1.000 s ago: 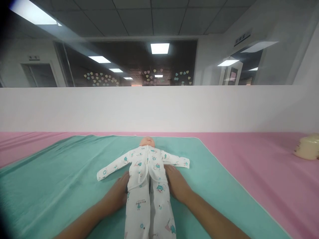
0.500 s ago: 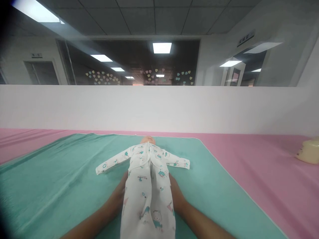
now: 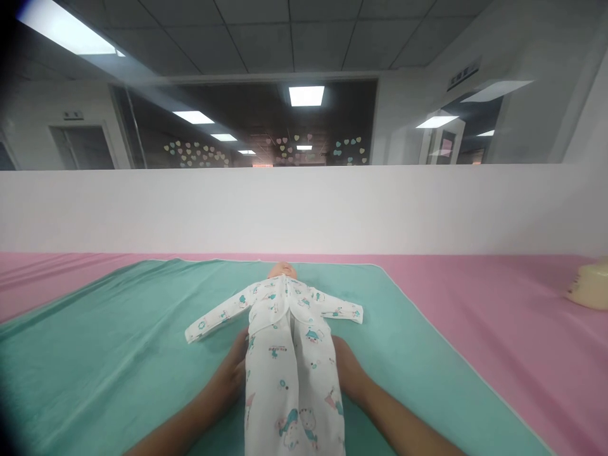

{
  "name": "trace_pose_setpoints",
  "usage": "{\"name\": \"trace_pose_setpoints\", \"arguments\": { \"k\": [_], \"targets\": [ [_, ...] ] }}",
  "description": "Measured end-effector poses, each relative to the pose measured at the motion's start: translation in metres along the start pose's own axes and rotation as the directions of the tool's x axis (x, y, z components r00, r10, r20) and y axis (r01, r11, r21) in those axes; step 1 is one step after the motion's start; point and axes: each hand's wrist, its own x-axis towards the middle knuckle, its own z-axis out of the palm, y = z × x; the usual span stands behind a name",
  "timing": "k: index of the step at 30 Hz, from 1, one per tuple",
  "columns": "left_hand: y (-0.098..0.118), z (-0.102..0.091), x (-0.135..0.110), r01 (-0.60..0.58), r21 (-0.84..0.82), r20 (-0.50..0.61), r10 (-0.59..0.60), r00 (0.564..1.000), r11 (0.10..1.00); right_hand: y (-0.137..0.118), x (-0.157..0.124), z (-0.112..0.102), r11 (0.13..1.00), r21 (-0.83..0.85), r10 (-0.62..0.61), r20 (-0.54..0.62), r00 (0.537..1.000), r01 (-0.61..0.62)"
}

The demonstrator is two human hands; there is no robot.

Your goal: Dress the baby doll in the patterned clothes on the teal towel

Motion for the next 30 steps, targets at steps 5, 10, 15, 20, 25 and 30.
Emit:
{"name": "trace_pose_setpoints", "arguments": {
  "k": [5,10,15,20,25,30],
  "targets": [
    [-0.003,-0.002,0.003,0.014,-0.056,0.033,-0.013,0.999,0.998,0.004,0.004,-0.018,0.994,-0.038,0.102,0.01,0.995,-0.101],
    [-0.003,-0.003,0.001,0.011,0.015,0.027,-0.012,1.0,1.0,0.006,0.004,-0.023,0.98,0.051,0.19,0.027,0.981,-0.191],
    [-0.001,-0.003,0.0,0.012,0.027,0.019,-0.013,1.0,1.0,0.014,0.005,-0.027,0.948,0.203,0.239,0.052,0.97,-0.244],
    [0.004,-0.001,-0.002,0.023,0.019,-0.005,-0.023,1.0,1.0,0.021,0.002,-0.027,0.886,0.402,0.216,0.087,0.972,-0.233],
    [0.005,-0.001,-0.001,0.053,-0.002,-0.047,-0.053,0.997,0.999,0.019,0.0,-0.022,0.876,0.433,0.201,0.071,0.977,-0.211],
    [0.005,-0.003,0.001,0.067,-0.082,-0.082,-0.074,0.994,0.994,-0.006,-0.002,-0.008,0.844,0.465,0.253,0.094,0.963,-0.267]
  ]
}}
